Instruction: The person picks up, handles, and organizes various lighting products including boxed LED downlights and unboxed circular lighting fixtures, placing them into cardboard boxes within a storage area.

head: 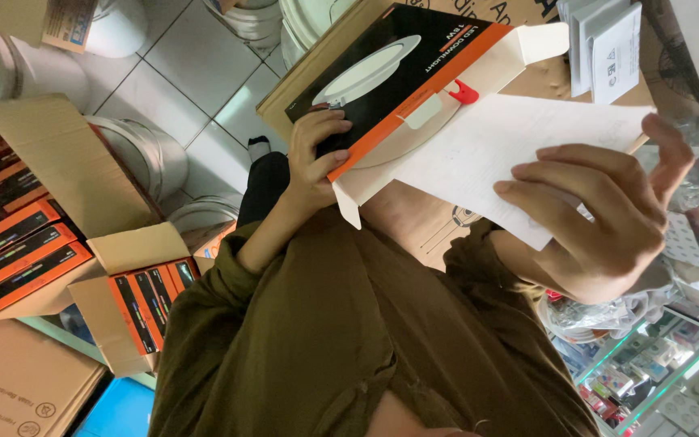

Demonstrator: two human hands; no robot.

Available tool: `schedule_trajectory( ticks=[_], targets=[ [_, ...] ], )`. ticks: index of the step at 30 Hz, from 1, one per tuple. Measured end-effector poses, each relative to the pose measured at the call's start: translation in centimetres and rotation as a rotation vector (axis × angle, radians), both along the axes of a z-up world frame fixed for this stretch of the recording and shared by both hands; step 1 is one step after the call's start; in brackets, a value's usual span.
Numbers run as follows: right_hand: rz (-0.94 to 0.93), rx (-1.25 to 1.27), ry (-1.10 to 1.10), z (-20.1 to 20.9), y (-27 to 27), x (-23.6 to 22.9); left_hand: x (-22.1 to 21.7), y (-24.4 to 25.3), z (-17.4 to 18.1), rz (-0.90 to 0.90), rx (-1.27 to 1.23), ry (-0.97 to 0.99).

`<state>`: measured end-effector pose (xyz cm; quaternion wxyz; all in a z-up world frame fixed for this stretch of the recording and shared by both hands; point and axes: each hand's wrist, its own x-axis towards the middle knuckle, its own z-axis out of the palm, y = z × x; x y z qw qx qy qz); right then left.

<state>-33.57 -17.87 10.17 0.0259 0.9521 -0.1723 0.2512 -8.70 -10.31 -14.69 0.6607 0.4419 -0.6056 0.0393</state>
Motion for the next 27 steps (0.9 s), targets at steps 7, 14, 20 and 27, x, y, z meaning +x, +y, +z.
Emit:
schedule_trajectory(
  ticks=[7,14,20,27],
  targets=[
    [0.11,-0.02,0.097,-0.2,0.4,-0.2,0.0,0.0,0.1,0.008,0.014,-0.004],
    [0.088,0.082,0.202,-0.4,0.7,3.3,-0.1,-0.1,0.3,0.019,0.0,-0.026],
    [0.083,0.094,0.201,0.7,0.9,5.2,0.0,-0.1,0.2,0.015,0.001,-0.011],
    [0.134,0.073,0.056,-0.7,0.2,2.7,0.1,-0.2,-0.2,0.008,0.013,0.025]
  ],
)
